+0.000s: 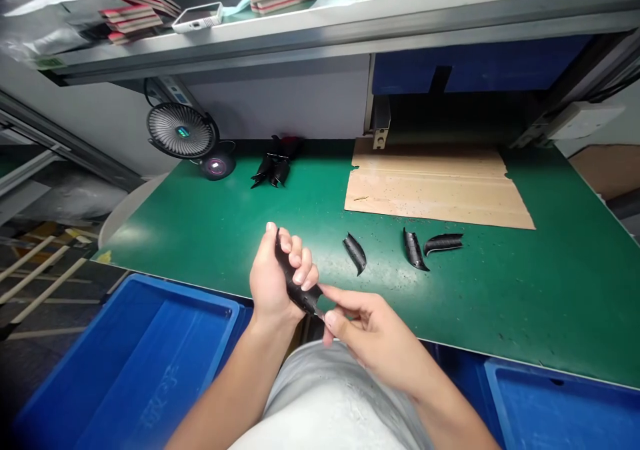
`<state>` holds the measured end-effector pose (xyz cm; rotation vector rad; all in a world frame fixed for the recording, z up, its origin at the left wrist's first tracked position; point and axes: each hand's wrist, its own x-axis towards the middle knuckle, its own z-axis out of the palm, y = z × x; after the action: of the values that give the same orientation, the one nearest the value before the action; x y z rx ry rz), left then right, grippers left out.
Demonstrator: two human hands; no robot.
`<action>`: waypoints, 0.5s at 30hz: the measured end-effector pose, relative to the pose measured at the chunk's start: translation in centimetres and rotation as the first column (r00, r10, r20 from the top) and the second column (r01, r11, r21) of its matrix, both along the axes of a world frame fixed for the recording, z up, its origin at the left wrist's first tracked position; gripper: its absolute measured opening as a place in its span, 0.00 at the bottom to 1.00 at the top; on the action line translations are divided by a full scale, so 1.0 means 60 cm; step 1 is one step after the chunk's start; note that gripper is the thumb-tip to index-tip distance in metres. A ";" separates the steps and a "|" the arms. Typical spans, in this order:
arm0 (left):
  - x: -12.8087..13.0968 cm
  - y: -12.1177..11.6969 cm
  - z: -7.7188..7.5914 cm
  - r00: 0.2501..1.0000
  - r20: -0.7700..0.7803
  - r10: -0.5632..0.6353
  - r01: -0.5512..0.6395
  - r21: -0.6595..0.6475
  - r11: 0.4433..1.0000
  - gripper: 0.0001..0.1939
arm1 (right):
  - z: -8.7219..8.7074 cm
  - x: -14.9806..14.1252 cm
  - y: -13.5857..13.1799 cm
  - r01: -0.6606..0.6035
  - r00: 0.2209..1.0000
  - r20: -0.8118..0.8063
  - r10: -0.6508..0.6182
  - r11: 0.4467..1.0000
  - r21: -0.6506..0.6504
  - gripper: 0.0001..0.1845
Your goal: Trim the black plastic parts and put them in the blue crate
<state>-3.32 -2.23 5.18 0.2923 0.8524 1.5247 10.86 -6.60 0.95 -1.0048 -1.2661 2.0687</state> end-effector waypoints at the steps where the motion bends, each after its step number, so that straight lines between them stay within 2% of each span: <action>1: 0.000 -0.002 0.001 1.000 -0.011 -0.003 0.003 0.003 1.000 0.22 | 0.003 -0.001 0.002 -0.023 1.000 -0.011 0.023 1.000 0.002 0.29; 3: -0.001 -0.006 0.004 0.999 -0.036 -0.002 0.002 0.012 1.000 0.22 | 0.010 -0.003 0.005 -0.051 0.999 0.006 0.051 0.998 0.039 0.26; 5: 0.000 -0.009 0.006 0.999 -0.051 0.001 0.000 0.022 1.000 0.22 | 0.017 -0.006 0.007 -0.045 0.996 0.077 0.035 0.990 0.133 0.21; 8: 0.000 -0.011 0.006 0.998 -0.057 0.001 0.001 0.034 0.999 0.23 | 0.023 -0.011 0.005 -0.025 0.979 0.203 -0.031 0.963 0.268 0.16; 11: -0.001 -0.010 0.006 0.998 -0.057 0.012 -0.010 0.033 0.999 0.22 | 0.025 -0.017 -0.002 -0.008 0.955 0.281 -0.094 0.939 0.343 0.15; 15: -0.002 -0.009 0.005 0.998 -0.062 0.031 -0.031 0.006 0.999 0.22 | 0.026 -0.023 -0.008 -0.007 0.921 0.344 -0.185 0.872 0.489 0.14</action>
<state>-3.43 -2.76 5.50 0.3330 0.9054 1.5540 9.49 -7.06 2.50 -1.2249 -1.7790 1.4018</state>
